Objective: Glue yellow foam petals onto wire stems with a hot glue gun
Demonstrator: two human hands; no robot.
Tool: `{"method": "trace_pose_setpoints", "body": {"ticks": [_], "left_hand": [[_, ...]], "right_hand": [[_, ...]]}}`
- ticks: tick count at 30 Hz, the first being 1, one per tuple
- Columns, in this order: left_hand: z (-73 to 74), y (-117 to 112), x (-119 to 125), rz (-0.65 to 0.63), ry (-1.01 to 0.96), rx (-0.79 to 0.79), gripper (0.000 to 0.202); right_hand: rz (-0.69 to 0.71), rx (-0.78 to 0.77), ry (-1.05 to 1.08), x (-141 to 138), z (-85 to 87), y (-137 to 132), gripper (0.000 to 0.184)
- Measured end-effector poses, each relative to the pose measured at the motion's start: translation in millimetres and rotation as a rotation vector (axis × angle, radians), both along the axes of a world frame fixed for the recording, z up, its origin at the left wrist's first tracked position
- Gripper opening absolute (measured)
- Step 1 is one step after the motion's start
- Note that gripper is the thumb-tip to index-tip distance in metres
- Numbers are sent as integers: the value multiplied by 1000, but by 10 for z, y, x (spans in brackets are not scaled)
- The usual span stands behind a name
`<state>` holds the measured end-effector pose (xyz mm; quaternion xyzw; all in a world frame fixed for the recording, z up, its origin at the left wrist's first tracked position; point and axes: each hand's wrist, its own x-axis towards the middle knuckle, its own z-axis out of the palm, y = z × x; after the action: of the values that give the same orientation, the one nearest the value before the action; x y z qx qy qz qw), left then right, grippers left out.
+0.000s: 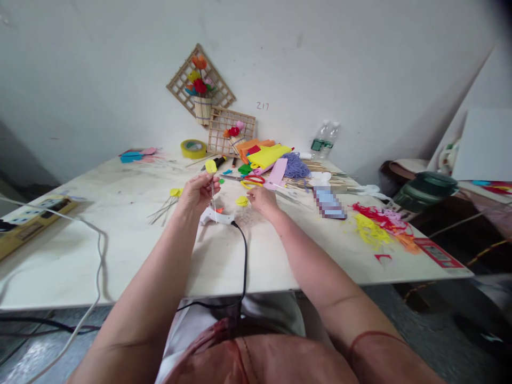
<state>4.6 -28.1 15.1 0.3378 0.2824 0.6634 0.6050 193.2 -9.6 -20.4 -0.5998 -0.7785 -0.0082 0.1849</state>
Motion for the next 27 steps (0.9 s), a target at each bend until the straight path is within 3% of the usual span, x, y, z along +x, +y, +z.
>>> {"method": "trace_pose_setpoints", "body": {"ticks": [9,19,27], "left_hand": [[-88,21,78,-32,104,-27,1],[-95,12,102,-37,132,-39,2],[-104,4,106,-46,160,-37,5]], "right_hand": [[143,14,-172,-2,-139,144,29],[93,-47,-354,-72,-130,182,32],[65,-58,-343,-69,-97,128,32]]}}
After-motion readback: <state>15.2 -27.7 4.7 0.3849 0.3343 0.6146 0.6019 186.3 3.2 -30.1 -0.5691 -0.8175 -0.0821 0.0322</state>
